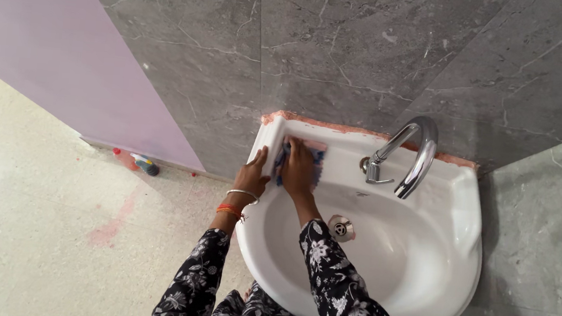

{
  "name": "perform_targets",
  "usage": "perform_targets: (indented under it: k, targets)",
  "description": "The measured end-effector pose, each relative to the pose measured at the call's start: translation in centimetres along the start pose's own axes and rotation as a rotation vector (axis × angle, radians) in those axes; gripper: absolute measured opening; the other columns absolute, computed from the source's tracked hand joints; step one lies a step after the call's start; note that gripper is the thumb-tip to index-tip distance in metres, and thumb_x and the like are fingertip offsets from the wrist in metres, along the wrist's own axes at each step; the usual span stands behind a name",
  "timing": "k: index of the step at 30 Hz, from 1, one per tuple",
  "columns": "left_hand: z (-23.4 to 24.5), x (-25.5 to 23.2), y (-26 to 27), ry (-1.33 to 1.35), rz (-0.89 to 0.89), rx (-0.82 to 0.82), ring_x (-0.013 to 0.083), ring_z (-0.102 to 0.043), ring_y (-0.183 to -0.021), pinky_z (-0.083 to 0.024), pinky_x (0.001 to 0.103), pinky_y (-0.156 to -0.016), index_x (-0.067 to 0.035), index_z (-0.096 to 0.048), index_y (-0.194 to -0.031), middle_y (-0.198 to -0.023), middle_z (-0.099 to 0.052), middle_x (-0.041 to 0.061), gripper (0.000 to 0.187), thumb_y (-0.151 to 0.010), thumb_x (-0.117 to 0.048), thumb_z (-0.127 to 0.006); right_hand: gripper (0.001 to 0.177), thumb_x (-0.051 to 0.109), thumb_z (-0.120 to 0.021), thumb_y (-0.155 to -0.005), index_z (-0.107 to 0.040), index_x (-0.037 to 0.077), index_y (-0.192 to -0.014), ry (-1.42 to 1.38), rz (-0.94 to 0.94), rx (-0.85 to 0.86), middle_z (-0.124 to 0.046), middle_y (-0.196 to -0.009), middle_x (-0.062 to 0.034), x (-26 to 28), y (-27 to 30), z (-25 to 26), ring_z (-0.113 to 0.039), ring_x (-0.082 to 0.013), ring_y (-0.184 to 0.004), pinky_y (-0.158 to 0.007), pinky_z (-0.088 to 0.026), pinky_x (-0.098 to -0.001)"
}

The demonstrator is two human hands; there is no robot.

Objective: The person wipes the interior and rim of a white wall-mounted sink using a blue cloth. They repeatedly rub the basin, faucet, and edges, occasionally rinsing the cloth under the running tap.

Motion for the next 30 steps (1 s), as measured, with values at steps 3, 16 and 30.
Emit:
perform_targets:
  k: [3,16,30]
  targets:
    - [0.2,0.0,0.0,-0.014,-0.015,-0.019,0.0502,-0.059,-0.115,-0.052,0.051,-0.096,-0.013,-0.027,-0.159,-0.151,-0.047,0.025,0.100,-0.074,-0.003,-0.080,0.054,-0.001,-0.058,-0.087,-0.050,0.001,-0.140,-0.078,-0.111,0.120,-0.066,-0.123,-0.0229,-0.3,-0.5,-0.4,-0.063,-0.0421,-0.112,-0.098,-0.048,-0.0526]
    - [-0.7,2.7,-0.8,0.086,-0.070,0.011,0.0476,-0.059,-0.118,-0.052,0.050,-0.098,-0.015,-0.029,-0.160,-0.149,-0.049,0.024,0.095,-0.079,-0.002,-0.077,0.051,-0.006,-0.060,-0.085,-0.054,0.005,-0.135,-0.168,-0.101,0.171,-0.065,-0.120,-0.0252,3.4,2.6,3.1,-0.059,-0.0456,-0.109,-0.097,-0.045,-0.0536]
    - [4.4,-8.7,0.2,-0.117,0.030,-0.131,0.0387,-0.073,-0.095,-0.058,0.047,-0.084,-0.013,-0.073,-0.118,-0.105,-0.076,0.016,0.034,-0.085,-0.017,-0.077,0.034,0.011,-0.066,-0.091,-0.065,0.009,-0.125,-0.566,-0.557,0.166,-0.073,-0.113,-0.0071,5.0,7.4,15.1,-0.071,-0.0191,-0.100,-0.089,-0.057,-0.0338]
Point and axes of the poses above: each hand's wrist, its own y-axis away from the middle knuckle, its own z-axis out of the back of the hand, x = y × z, the point moved 5 cm from there along -y, towards the middle knuckle
